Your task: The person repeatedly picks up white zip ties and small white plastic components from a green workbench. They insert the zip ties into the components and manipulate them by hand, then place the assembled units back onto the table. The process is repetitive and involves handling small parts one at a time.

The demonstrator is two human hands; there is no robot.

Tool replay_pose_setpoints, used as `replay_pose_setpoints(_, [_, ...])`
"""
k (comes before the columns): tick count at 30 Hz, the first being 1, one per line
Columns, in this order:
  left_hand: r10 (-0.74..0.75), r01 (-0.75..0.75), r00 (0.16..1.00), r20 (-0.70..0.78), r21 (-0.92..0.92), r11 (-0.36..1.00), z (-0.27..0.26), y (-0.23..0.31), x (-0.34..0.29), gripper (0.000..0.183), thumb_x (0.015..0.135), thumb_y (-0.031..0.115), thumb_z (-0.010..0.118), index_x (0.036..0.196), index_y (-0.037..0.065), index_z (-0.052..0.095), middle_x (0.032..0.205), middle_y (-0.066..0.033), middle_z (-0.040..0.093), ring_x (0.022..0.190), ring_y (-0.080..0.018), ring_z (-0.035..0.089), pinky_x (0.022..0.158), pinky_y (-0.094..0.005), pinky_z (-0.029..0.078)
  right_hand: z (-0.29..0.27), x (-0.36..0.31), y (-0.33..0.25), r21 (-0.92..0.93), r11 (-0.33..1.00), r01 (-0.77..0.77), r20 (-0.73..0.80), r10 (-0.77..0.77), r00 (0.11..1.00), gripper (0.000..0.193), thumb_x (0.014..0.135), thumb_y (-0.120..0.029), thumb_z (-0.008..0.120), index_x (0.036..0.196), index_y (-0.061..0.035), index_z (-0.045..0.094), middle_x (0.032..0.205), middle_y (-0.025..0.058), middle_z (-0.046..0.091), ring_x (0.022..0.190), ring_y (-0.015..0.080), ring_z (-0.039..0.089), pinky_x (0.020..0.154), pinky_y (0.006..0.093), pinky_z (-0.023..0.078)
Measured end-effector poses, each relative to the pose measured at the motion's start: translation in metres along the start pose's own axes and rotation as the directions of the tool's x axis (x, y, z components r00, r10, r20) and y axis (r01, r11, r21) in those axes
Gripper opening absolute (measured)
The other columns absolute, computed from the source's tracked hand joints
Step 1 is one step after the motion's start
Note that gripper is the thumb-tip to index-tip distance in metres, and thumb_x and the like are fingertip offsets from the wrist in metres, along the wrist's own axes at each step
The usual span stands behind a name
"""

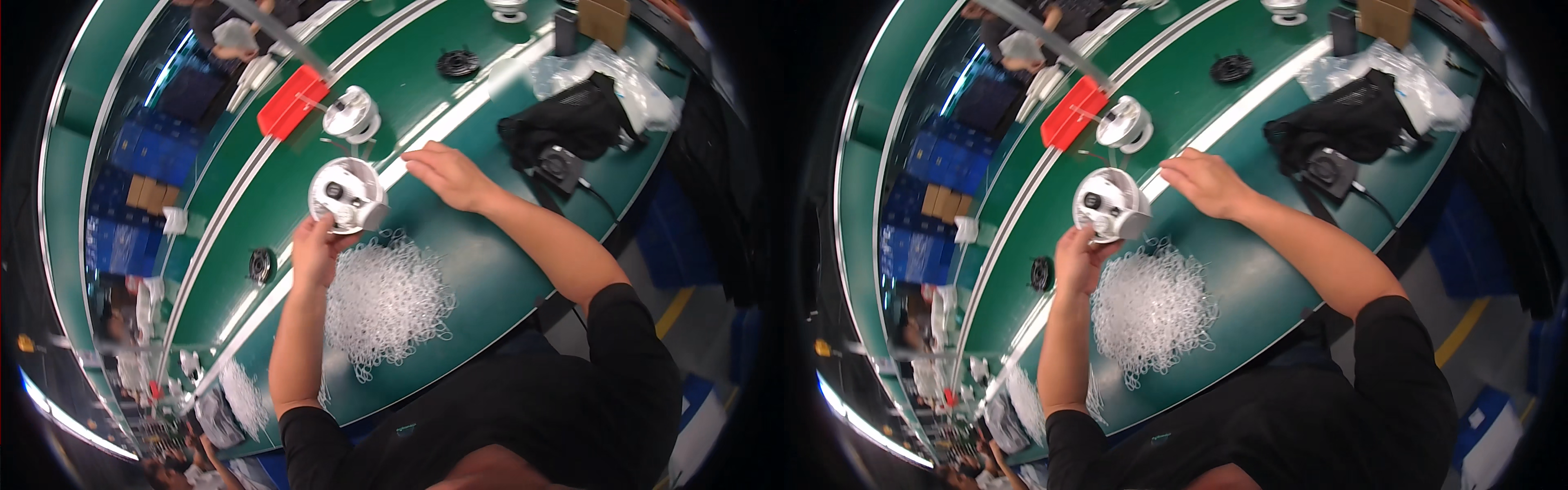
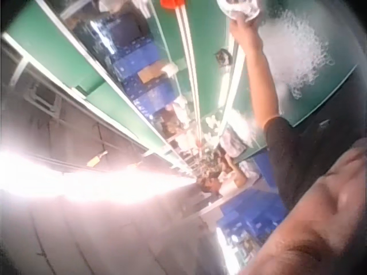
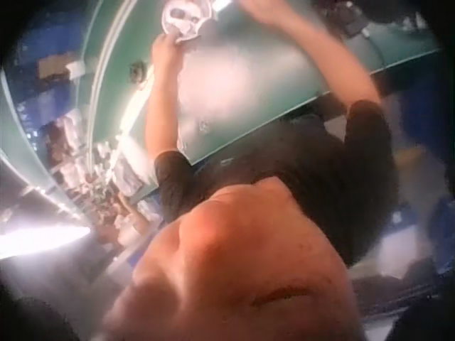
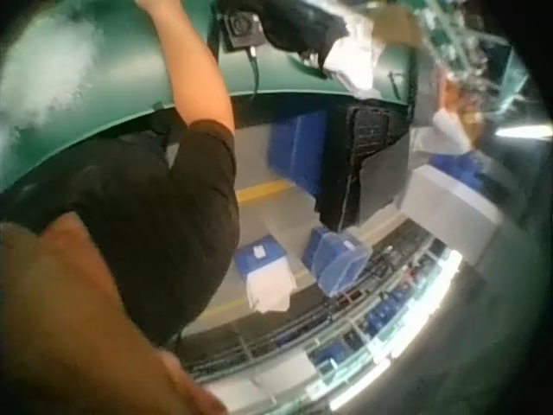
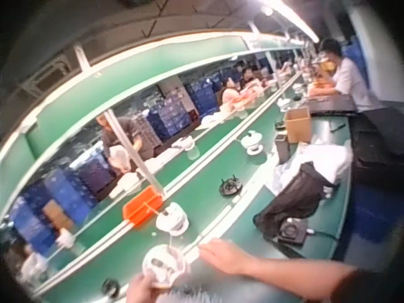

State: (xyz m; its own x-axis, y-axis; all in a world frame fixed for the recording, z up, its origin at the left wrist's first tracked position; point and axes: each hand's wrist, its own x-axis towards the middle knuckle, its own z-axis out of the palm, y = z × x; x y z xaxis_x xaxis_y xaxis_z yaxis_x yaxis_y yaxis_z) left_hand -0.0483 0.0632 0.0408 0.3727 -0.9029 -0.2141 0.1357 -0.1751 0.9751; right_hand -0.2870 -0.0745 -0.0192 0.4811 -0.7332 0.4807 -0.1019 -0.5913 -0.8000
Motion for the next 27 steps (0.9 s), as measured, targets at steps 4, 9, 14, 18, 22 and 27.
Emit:
replay_pose_setpoints(4, [-0.129, 0.100, 0.978, 0.166, 0.172, 0.980, 0.074, -0.027, 0.004, 0.030, 0.098, 0.013, 0.050, 0.117, -0.010, 0.054, 0.109, -0.0201, 0.068, 0.091, -0.0289, 0.071, 0.076, -0.0361, 0.064, -0.017, -0.004, 0.015, -0.014, 0.999, -0.040, -0.109, 0.039, 0.993, 0.030, 0.097, -0.029, 0.056, 0.105, -0.0045, 0.070, 0.093, 0.0177, 0.064, 0.089, 0.0350, 0.063, 0.079, 0.0442, 0.050])
replay_pose_setpoints(9, [-0.213, 0.170, 0.948, 0.235, 0.192, 0.967, 0.102, -0.036, 0.000, 0.030, 0.099, 0.014, 0.050, 0.117, -0.010, 0.056, 0.107, -0.0191, 0.069, 0.088, -0.0254, 0.072, 0.075, -0.0310, 0.062, -0.039, -0.001, 0.017, 0.049, 0.986, -0.162, -0.094, 0.166, 0.982, 0.027, 0.097, -0.025, 0.060, 0.107, -0.0031, 0.072, 0.090, 0.0137, 0.062, 0.080, 0.0269, 0.062, 0.074, 0.0355, 0.050])
replay_pose_setpoints(14, [-0.278, 0.212, 0.918, 0.283, 0.241, 0.947, 0.097, -0.034, -0.001, 0.036, 0.101, 0.025, 0.056, 0.114, -0.008, 0.057, 0.105, -0.0161, 0.069, 0.087, -0.0224, 0.071, 0.072, -0.0308, 0.060, -0.042, 0.000, 0.013, 0.162, 0.974, -0.157, -0.072, 0.171, 0.983, 0.024, 0.096, -0.023, 0.059, 0.103, -0.0031, 0.072, 0.086, 0.0126, 0.063, 0.077, 0.0245, 0.063, 0.073, 0.0350, 0.050])
replay_pose_setpoints(18, [-0.088, 0.030, 0.981, 0.172, 0.314, 0.949, 0.076, -0.028, 0.015, 0.043, 0.100, 0.033, 0.061, 0.115, -0.007, 0.060, 0.104, -0.0130, 0.070, 0.079, -0.0184, 0.069, 0.066, -0.0292, 0.057, -0.039, -0.001, 0.010, 0.096, 0.987, -0.127, 0.005, 0.127, 0.992, 0.024, 0.097, -0.021, 0.058, 0.103, -0.0020, 0.071, 0.090, 0.0144, 0.068, 0.082, 0.0242, 0.066, 0.075, 0.0358, 0.051])
replay_pose_setpoints(22, [0.194, -0.218, 0.976, 0.103, 0.345, 0.913, 0.079, -0.013, 0.028, 0.030, 0.096, 0.019, 0.067, 0.112, -0.006, 0.064, 0.100, -0.0119, 0.071, 0.076, -0.0150, 0.067, 0.063, -0.0258, 0.053, -0.034, -0.002, 0.013, 0.065, 0.997, -0.050, 0.008, 0.049, 0.999, 0.023, 0.096, -0.019, 0.060, 0.106, -0.0020, 0.071, 0.093, 0.0154, 0.071, 0.084, 0.0258, 0.068, 0.075, 0.0358, 0.052])
replay_pose_setpoints(27, [0.343, -0.379, 0.922, 0.181, 0.233, 0.896, 0.094, -0.010, 0.037, 0.019, 0.095, 0.006, 0.066, 0.110, -0.004, 0.064, 0.099, -0.0136, 0.072, 0.083, -0.0161, 0.068, 0.069, -0.0261, 0.053, -0.036, -0.004, 0.013, 0.132, 0.988, -0.076, 0.015, 0.075, 0.997, 0.022, 0.092, -0.018, 0.065, 0.102, -0.0013, 0.074, 0.089, 0.0149, 0.073, 0.078, 0.0248, 0.070, 0.072, 0.0343, 0.054])
